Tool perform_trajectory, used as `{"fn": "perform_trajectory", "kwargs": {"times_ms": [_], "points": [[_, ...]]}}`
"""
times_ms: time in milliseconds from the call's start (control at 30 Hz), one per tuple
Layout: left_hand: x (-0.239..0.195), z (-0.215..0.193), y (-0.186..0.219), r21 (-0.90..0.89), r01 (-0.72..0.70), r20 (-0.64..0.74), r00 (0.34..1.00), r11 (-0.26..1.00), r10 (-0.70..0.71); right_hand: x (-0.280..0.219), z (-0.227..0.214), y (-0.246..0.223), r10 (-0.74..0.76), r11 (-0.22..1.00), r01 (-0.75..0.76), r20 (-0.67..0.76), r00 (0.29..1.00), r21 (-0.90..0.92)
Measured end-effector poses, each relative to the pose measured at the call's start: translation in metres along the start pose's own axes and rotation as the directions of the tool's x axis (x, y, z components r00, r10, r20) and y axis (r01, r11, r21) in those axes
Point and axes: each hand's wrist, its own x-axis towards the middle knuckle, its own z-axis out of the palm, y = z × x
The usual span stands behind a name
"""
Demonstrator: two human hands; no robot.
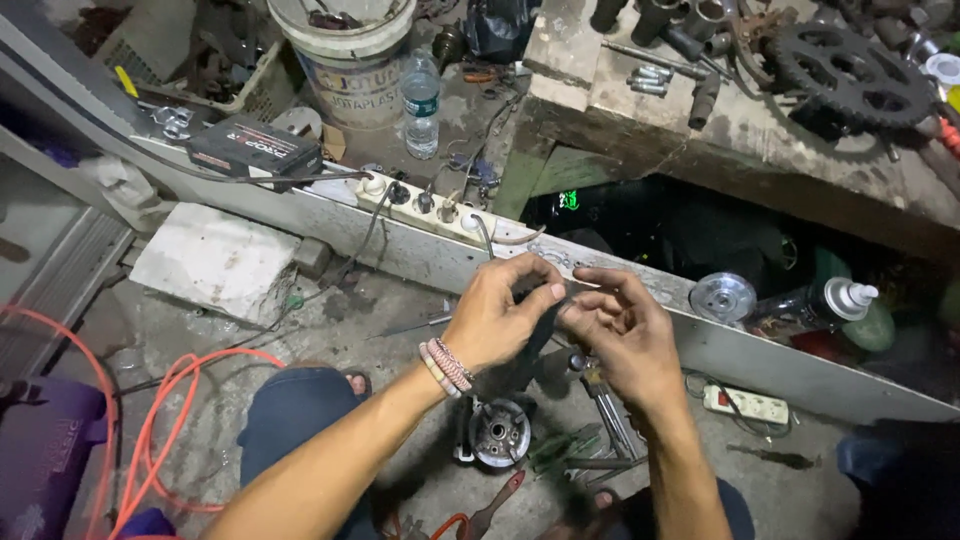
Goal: Cleaning the interior of a motorcycle engine component using a small hand tool to remove debris.
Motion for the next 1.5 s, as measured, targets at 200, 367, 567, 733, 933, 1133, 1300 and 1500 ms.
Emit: {"fn": "perform_trajectory", "kwargs": {"times_ms": [200, 367, 567, 733, 933, 1133, 1300, 1500], "points": [[0.002, 0.007, -0.021, -0.049, 0.154, -0.042, 0.987, 0.987, -0.156, -0.007, 0.015, -0.016, -0.426, 0.781, 0.355, -0.023, 0.904, -0.513], [0.0, 0.005, -0.016, -0.083, 0.215, -0.006, 0.976, 0.973, -0.217, -0.004, 0.01, -0.011, -0.488, 0.73, 0.41, 0.003, 0.873, -0.547], [0.003, 0.004, -0.019, -0.158, 0.224, 0.057, 0.974, 0.962, -0.218, -0.008, 0.011, -0.02, -0.545, 0.717, 0.458, -0.012, 0.839, -0.526], [0.0, 0.003, -0.013, -0.211, 0.165, 0.125, 0.982, 0.963, -0.141, -0.01, 0.004, -0.017, -0.554, 0.714, 0.461, -0.022, 0.832, -0.528], [0.004, -0.004, -0.017, -0.119, 0.075, 0.167, 0.984, 0.99, -0.055, -0.01, -0.001, -0.018, -0.449, 0.788, 0.393, -0.005, 0.894, -0.473], [0.002, -0.001, -0.012, -0.23, 0.182, 0.157, 0.976, 0.956, -0.148, -0.009, -0.008, -0.028, -0.232, 0.933, 0.22, -0.012, 0.973, -0.285], [0.003, 0.001, -0.016, -0.073, 0.251, 0.15, 0.959, 0.965, -0.239, -0.003, -0.011, -0.01, -0.005, 0.958, 0.002, -0.011, 1.0, -0.287], [0.002, -0.008, -0.008, -0.073, 0.256, 0.21, 0.949, 0.964, -0.236, -0.003, -0.013, -0.011, 0.037, 0.909, 0.014, 0.114, 0.993, -0.417]]}}
